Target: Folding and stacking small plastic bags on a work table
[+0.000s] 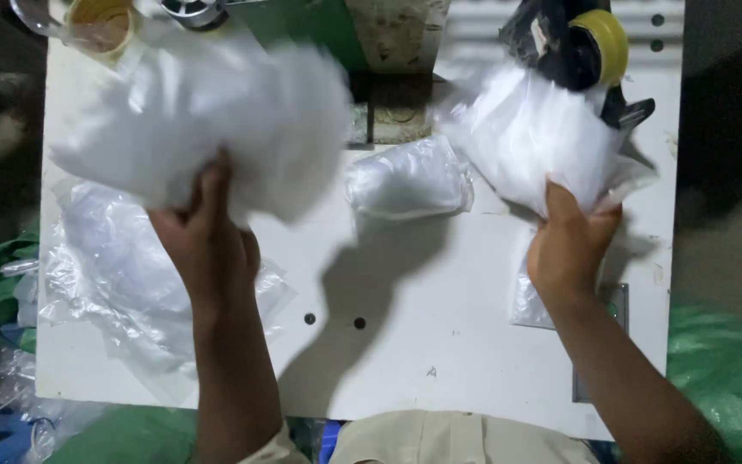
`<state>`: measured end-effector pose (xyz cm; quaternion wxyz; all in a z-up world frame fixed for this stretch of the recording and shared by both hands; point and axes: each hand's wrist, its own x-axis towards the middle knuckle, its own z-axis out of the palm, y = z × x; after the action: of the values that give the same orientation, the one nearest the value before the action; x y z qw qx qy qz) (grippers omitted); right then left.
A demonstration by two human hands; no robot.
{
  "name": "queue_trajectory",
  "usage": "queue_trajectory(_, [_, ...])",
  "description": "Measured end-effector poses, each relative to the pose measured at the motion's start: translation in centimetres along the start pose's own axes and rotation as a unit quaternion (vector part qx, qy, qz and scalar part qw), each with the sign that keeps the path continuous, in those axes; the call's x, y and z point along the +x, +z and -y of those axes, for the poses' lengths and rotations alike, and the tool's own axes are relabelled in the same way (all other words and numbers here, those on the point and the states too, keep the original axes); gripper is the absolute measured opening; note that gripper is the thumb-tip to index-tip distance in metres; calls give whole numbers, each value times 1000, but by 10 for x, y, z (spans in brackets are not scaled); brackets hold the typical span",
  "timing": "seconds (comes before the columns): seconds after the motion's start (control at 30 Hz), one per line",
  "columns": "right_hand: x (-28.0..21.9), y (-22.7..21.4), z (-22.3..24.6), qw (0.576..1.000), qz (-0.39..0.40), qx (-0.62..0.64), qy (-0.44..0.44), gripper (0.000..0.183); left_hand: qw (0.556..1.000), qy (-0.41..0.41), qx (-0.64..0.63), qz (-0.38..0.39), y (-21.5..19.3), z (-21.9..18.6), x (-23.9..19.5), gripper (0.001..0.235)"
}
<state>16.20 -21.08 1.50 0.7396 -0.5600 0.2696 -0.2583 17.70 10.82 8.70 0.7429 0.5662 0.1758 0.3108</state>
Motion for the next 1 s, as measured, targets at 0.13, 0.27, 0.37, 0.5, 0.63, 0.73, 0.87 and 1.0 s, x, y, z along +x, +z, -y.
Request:
queue_trajectory(0.13, [-45, -40, 39, 987, -22, 2, 161, 43, 936, -307, 49, 165, -24, -2, -81, 54])
queue_trajectory(0.27, [-57, -59, 46, 982, -25, 51, 179, 38, 876, -317, 195, 306, -36, 10, -91, 55])
queue_trajectory(0.37, [-60, -61, 58, 979, -6, 56, 195, 39, 770, -160, 505, 356, -10, -27, -121, 126])
queue_trajectory(0.5, [-63, -75, 62, 979, 37, 82, 184, 42, 713, 306, 588, 227, 9, 11, -185, 93])
queue_trajectory(0.63, [-77, -88, 64, 971, 98, 59, 211, 44, 726, 455, 404, 322, 56, 36, -234, 44])
queue_trajectory(0.73, [-87, -70, 126, 959, 147, 13, 240, 40, 760, 394, 374, 358, 66, 37, -230, 19])
queue_trajectory(0.87, [-73, -113, 103, 968, 170, 80, 169, 38, 880, 54, 204, 425, 59, 19, -212, 40])
queue_trajectory(1.0, [-67, -115, 89, 943, 233, 19, 238, 30, 875, -303, 54, 374, 46, 34, -212, 16])
